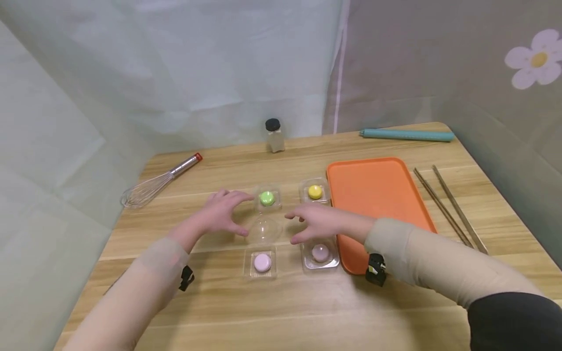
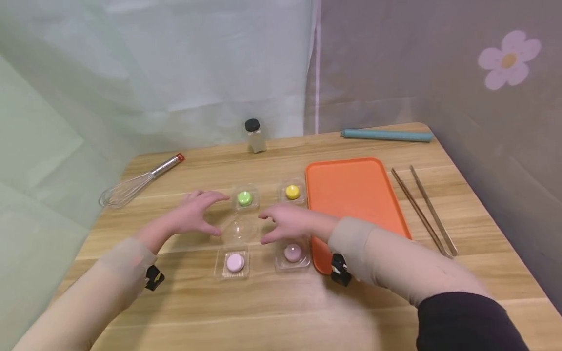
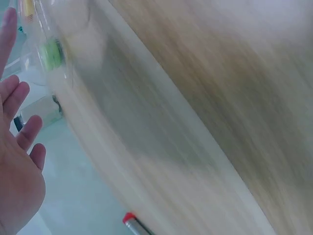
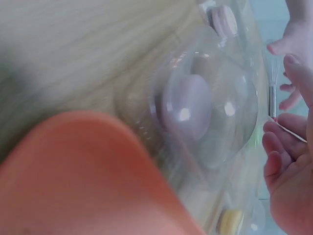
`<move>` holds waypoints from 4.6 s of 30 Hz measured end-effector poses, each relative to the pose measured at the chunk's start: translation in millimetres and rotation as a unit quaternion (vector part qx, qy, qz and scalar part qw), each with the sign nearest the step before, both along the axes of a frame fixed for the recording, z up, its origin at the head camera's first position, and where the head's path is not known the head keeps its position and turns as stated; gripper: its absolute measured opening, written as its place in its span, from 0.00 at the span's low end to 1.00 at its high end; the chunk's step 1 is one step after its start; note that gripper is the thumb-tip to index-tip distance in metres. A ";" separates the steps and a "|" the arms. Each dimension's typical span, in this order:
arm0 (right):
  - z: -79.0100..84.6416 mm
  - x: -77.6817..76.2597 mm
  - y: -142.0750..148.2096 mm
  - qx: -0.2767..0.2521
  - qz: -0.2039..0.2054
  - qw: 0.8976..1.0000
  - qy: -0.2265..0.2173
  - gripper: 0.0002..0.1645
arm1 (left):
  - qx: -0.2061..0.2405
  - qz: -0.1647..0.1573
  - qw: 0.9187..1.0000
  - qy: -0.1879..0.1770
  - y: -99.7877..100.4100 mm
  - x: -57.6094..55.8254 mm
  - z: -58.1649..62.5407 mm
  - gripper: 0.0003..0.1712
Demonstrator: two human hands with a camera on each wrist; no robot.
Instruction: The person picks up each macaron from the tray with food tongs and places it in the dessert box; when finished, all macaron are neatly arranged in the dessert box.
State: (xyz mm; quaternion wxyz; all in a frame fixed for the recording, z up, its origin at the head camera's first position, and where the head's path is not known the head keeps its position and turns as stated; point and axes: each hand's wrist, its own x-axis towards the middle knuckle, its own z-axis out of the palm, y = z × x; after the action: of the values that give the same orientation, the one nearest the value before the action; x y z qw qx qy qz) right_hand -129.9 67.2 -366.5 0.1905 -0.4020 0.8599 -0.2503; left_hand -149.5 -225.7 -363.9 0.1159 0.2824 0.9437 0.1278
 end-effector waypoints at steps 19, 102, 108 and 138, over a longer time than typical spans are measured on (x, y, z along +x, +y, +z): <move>-11.4 -13.9 -25.4 0.017 -0.007 0.998 -0.064 0.41 | -0.023 -0.011 0.998 0.049 2.2 12.6 -10.4 0.51; -4.3 -10.0 -6.5 -0.120 -0.087 0.989 -0.008 0.52 | 0.152 -0.007 0.986 0.068 41.8 25.7 -4.8 0.50; -3.9 -13.0 -4.4 -0.131 -0.099 0.984 -0.066 0.50 | 0.135 -0.019 0.981 0.137 37.8 25.2 -4.9 0.53; 3.7 -12.4 -5.1 -0.234 -0.090 0.807 -0.534 0.44 | 0.144 -0.208 0.844 0.473 47.3 18.9 -0.2 0.50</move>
State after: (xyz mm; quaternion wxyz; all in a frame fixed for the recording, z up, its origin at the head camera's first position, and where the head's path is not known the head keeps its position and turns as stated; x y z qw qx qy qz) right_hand -142.3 62.1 -362.9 0.4967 -0.1580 0.5703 -0.6349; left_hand -130.7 -178.4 -364.1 -0.3626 0.5116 0.7742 0.0862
